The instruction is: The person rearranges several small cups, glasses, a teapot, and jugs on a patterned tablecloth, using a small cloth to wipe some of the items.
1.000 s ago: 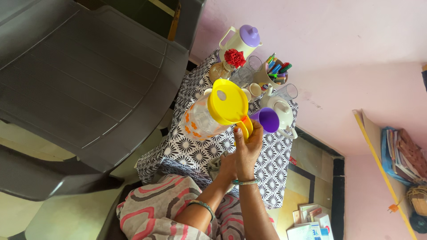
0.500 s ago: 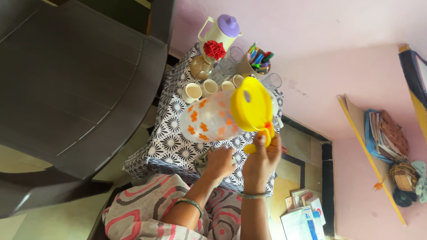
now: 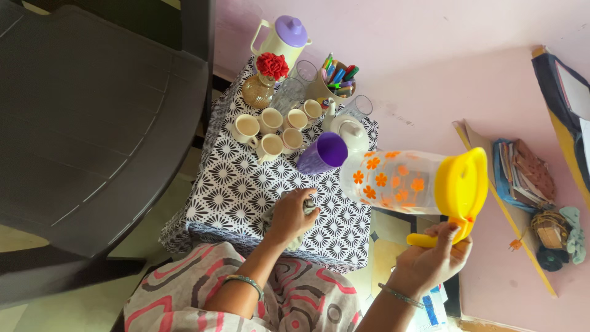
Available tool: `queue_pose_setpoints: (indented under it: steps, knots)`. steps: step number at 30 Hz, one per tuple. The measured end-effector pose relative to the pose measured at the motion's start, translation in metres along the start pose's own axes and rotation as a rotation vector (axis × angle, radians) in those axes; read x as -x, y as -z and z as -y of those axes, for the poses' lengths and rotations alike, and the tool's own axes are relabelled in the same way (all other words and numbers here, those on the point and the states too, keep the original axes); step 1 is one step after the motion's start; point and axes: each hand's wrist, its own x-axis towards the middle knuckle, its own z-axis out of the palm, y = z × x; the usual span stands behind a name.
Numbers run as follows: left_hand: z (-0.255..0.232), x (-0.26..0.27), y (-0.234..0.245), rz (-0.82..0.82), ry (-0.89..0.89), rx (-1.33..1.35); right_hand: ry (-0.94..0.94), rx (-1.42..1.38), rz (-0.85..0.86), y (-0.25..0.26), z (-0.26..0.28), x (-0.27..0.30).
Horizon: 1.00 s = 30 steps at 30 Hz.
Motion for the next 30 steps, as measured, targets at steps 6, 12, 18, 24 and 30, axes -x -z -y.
queue_pose_setpoints:
  steps: [6,12,18,24,30]
  knots:
    - [0.001,0.0,0.005,-0.208,-0.31,-0.211,-0.037,0.205,-0.161,0.017,-0.035,-0.005]
    - [0.031,-0.011,0.021,-0.314,0.01,-0.603,-0.099,0.283,-0.247,0.038,-0.073,-0.011]
    - [-0.003,-0.01,0.012,-0.295,-0.147,-0.623,-0.168,0.211,-0.202,0.052,-0.089,-0.015]
    - [-0.056,-0.02,-0.071,-0.102,-0.516,-0.054,-0.296,0.214,-0.013,0.055,-0.083,-0.022]
    - [-0.068,-0.038,-0.091,-0.082,-0.512,0.143,-0.339,0.253,0.14,0.076,-0.095,-0.019]
